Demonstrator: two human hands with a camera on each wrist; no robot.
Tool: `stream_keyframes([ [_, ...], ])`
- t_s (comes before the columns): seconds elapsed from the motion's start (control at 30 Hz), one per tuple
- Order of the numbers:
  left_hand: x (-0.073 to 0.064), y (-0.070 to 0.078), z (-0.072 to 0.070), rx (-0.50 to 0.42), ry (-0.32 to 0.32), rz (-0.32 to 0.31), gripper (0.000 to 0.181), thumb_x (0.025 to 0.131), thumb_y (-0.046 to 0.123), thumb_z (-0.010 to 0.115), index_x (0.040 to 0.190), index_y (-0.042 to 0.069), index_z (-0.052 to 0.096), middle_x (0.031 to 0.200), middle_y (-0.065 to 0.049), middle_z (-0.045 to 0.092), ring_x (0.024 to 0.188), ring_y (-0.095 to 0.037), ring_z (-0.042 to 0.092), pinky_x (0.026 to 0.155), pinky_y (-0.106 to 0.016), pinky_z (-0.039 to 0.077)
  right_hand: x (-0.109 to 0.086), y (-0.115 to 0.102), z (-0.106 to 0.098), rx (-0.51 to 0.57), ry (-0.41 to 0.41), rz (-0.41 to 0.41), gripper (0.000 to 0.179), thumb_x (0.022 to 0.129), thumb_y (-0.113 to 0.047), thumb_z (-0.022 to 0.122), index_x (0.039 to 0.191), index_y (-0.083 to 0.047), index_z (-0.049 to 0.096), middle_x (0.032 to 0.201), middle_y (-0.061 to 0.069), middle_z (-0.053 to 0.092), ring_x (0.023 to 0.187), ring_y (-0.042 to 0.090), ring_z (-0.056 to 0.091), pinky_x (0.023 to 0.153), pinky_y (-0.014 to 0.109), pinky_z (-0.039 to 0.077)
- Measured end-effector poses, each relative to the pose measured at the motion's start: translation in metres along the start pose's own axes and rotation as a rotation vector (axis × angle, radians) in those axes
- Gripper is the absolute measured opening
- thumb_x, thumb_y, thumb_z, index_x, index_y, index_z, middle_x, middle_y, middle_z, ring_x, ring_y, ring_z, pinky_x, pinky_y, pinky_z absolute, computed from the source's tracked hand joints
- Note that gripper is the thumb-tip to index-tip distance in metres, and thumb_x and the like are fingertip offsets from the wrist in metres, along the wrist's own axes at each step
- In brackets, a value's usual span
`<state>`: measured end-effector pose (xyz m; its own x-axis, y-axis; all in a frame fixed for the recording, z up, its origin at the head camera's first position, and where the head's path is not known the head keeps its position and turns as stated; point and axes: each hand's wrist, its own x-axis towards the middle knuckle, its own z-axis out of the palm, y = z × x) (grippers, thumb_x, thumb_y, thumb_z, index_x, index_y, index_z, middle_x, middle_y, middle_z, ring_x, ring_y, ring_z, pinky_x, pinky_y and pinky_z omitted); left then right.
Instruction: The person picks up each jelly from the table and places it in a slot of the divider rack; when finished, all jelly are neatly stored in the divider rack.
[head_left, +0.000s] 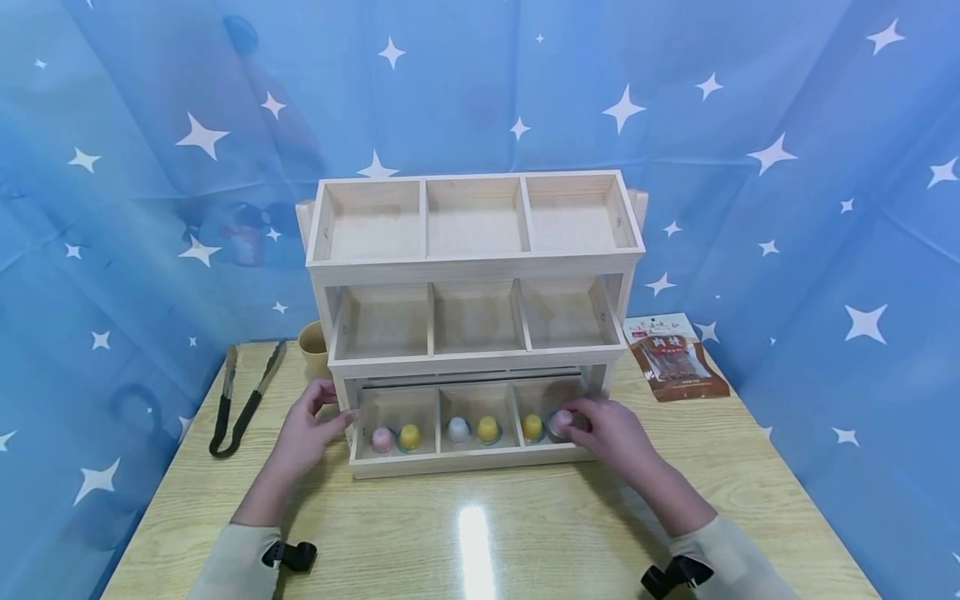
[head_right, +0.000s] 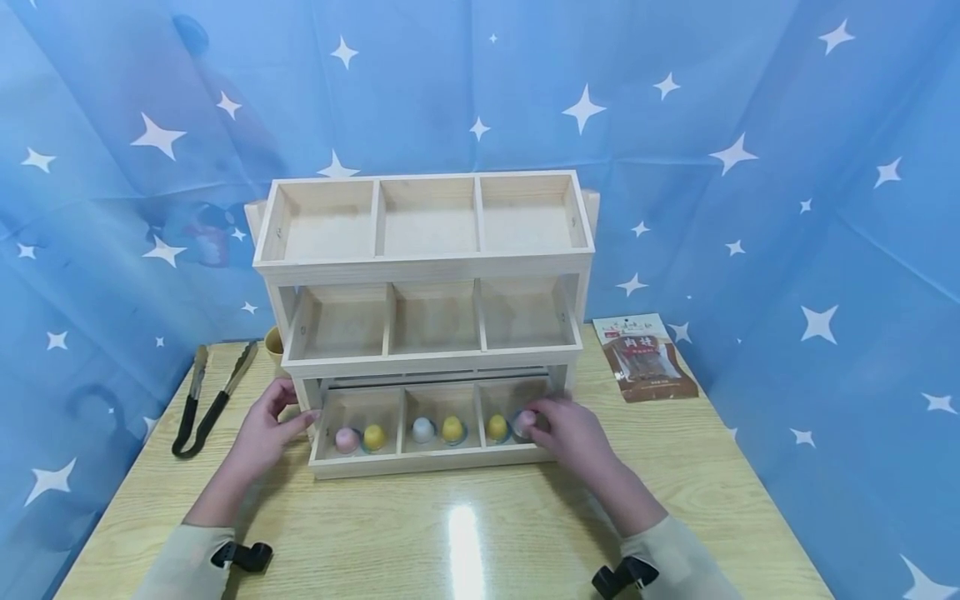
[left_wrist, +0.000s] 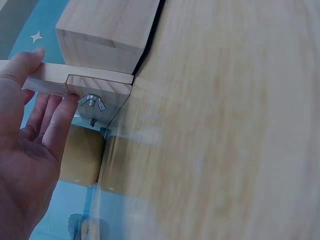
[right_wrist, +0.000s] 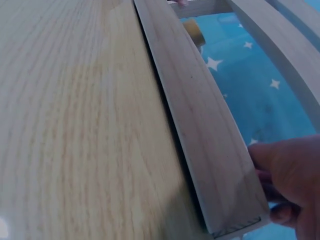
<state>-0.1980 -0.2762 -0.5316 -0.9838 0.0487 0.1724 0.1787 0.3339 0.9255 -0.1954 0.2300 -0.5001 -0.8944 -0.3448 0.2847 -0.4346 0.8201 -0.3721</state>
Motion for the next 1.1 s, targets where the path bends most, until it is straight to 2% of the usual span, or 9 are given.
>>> stream_keyframes([
  [0.33,-0.002,0.000,0.000,0.002,-0.001,-0.009,0.045,0.104,0.010,0.079,0.142,0.003,0.057,0.138,-0.018,0.062,0.127,-0.032,0.056,0.122,-0.079,0.029,0.006,-0.005,0.002,-0.019,-0.055,0.021,0.016,0.094,-0.017,0.091,0.106,-0.009,0.083,0.098,0.004,0.080,0.085,0.025,0.074,0.074,0.049,0.062],
  [0.63,-0.001,0.000,0.001,0.009,0.000,0.005,0.045,0.104,0.010,0.080,0.143,0.003,0.058,0.138,-0.018,0.063,0.125,-0.028,0.058,0.122,-0.078,0.028,0.007,-0.005,0.001,-0.009,-0.065,0.041,0.015,0.094,-0.018,0.091,0.105,-0.011,0.083,0.101,0.005,0.081,0.088,0.027,0.075,0.076,0.050,0.063],
  [0.83,0.000,0.000,0.001,0.009,0.002,0.009,0.045,0.103,0.009,0.080,0.142,0.003,0.058,0.138,-0.018,0.064,0.124,-0.025,0.058,0.122,-0.077,0.028,0.005,-0.003,-0.001,0.004,-0.049,0.053,0.016,0.095,-0.020,0.090,0.106,-0.012,0.083,0.102,0.004,0.081,0.083,0.021,0.072,0.072,0.045,0.060],
  [0.97,0.000,0.002,0.002,0.012,0.001,-0.006,0.046,0.103,0.009,0.080,0.143,0.004,0.058,0.139,-0.019,0.064,0.126,-0.028,0.057,0.121,-0.078,0.029,0.002,-0.003,-0.007,0.048,-0.037,0.063,0.020,0.096,-0.023,0.089,0.111,-0.011,0.083,0.101,0.002,0.080,0.077,0.013,0.065,0.069,0.040,0.056],
  [1.1,-0.001,0.009,-0.001,0.076,-0.010,-0.018,0.046,0.104,0.014,0.081,0.144,0.007,0.059,0.136,-0.017,0.066,0.127,-0.032,0.059,0.115,-0.072,0.040,-0.006,-0.001,-0.016,0.101,-0.005,0.040,0.023,0.095,-0.019,0.090,0.115,-0.009,0.082,0.098,0.000,0.077,0.074,0.007,0.059,0.066,0.032,0.053],
])
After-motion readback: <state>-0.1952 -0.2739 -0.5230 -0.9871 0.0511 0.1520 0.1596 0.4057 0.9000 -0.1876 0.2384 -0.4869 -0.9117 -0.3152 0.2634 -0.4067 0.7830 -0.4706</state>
